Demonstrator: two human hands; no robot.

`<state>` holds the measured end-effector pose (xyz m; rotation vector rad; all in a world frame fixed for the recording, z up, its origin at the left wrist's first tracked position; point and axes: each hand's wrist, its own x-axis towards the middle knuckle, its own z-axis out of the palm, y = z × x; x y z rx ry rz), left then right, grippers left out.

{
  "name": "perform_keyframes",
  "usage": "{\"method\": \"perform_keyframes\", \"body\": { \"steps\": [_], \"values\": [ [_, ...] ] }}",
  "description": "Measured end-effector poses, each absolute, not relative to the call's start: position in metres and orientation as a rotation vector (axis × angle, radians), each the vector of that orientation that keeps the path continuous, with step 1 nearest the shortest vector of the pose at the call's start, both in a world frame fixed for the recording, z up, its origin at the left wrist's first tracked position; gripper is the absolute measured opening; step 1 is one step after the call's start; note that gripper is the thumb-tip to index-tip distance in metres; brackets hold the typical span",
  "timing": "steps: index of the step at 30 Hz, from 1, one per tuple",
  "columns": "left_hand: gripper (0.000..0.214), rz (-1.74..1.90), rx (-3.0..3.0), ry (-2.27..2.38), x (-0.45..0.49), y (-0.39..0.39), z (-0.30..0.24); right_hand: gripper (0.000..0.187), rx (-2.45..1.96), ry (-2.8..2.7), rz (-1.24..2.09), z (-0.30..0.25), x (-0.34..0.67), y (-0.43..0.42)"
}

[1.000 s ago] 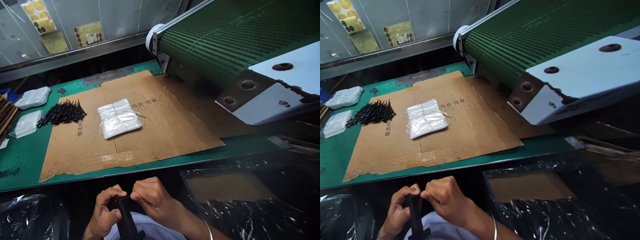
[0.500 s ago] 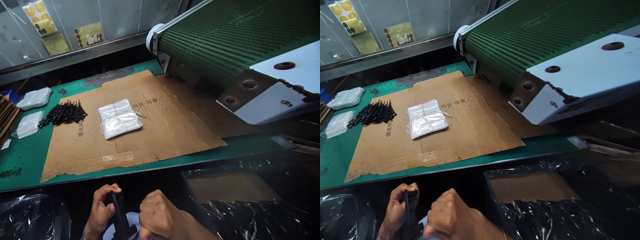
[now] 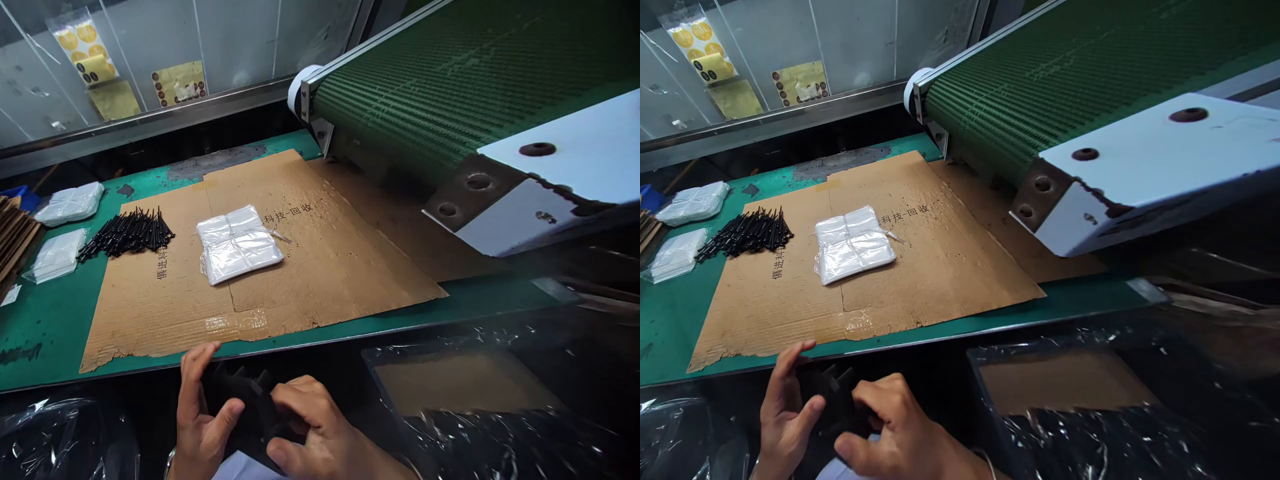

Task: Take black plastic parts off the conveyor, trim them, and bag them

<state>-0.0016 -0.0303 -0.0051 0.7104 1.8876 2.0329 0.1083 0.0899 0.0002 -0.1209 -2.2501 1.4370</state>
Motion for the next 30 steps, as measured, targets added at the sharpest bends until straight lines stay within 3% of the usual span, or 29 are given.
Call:
{"method": "perform_keyframes", "body": {
  "steps": [3, 5, 8, 13, 21, 30],
  "values": [
    [0.056, 2.137, 0.065, 1.526, 0.009, -0.027, -0.008, 0.046, -0.090, -2.136, 1.060, -0.009, 0.103, 0.084],
    [0.050, 1.960, -0.172, 1.097, 0.013, -0.026, -0.012, 0.042, 0.016, -2.167, 0.866, -0.015, 0.099, 0.080],
    [0.036, 1.866, -0.309, 0.781, 0.014, -0.024, -0.017, 0.051, 0.127, -2.271, 0.743, -0.017, 0.100, 0.077],
    [0.031, 1.981, -0.336, 0.955, 0.013, -0.020, -0.014, 0.053, -0.002, -2.292, 0.906, -0.004, 0.106, 0.087],
    [0.044, 1.820, -0.304, 0.994, 0.019, -0.023, -0.006, 0.051, 0.000, -2.432, 0.659, -0.003, 0.090, 0.106],
    [0.041, 1.844, -0.482, 1.045, 0.014, -0.026, -0.012, 0.055, 0.194, -2.541, 0.593, -0.003, 0.107, 0.095]
  ]
}}
